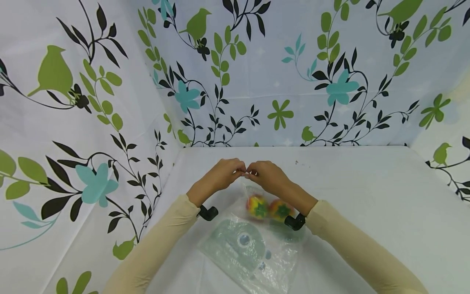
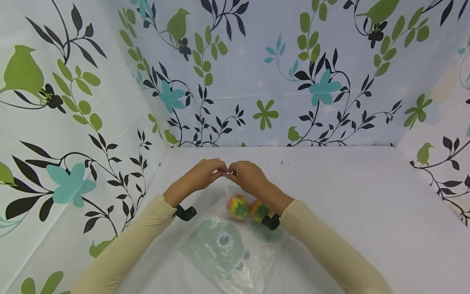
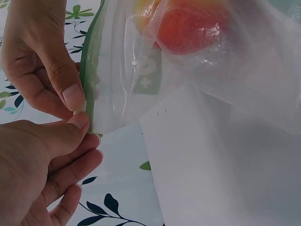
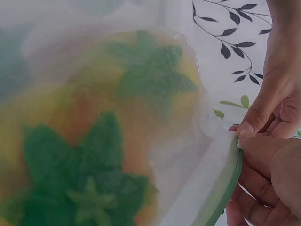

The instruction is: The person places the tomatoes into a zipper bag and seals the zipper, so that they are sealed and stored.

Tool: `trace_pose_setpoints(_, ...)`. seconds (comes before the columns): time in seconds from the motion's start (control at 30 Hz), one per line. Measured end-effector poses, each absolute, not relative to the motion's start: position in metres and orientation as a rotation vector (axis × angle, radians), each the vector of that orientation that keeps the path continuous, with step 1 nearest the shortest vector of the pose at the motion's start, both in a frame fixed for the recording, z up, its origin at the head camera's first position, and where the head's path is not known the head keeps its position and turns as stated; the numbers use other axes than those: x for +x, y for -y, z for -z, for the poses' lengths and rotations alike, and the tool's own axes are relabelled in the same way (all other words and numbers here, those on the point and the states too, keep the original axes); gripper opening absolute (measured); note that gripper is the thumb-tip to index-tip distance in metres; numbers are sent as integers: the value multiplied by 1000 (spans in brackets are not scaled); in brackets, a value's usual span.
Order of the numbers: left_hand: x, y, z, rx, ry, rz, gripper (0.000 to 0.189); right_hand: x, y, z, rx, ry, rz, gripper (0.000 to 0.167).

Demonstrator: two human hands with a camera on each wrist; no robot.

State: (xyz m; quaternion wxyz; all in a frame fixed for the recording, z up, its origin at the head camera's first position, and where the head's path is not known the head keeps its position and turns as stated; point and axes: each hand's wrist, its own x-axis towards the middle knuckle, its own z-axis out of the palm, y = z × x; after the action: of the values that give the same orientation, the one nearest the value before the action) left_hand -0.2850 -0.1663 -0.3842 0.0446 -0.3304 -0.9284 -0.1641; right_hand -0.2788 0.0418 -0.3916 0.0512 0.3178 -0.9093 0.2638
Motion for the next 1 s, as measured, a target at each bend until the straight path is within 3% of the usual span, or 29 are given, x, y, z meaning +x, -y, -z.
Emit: trace_pose_setpoints(1.0, -283, 175, 386, -1075, 2770, 524, 8, -277, -40, 393, 956, 2796, -854, 15)
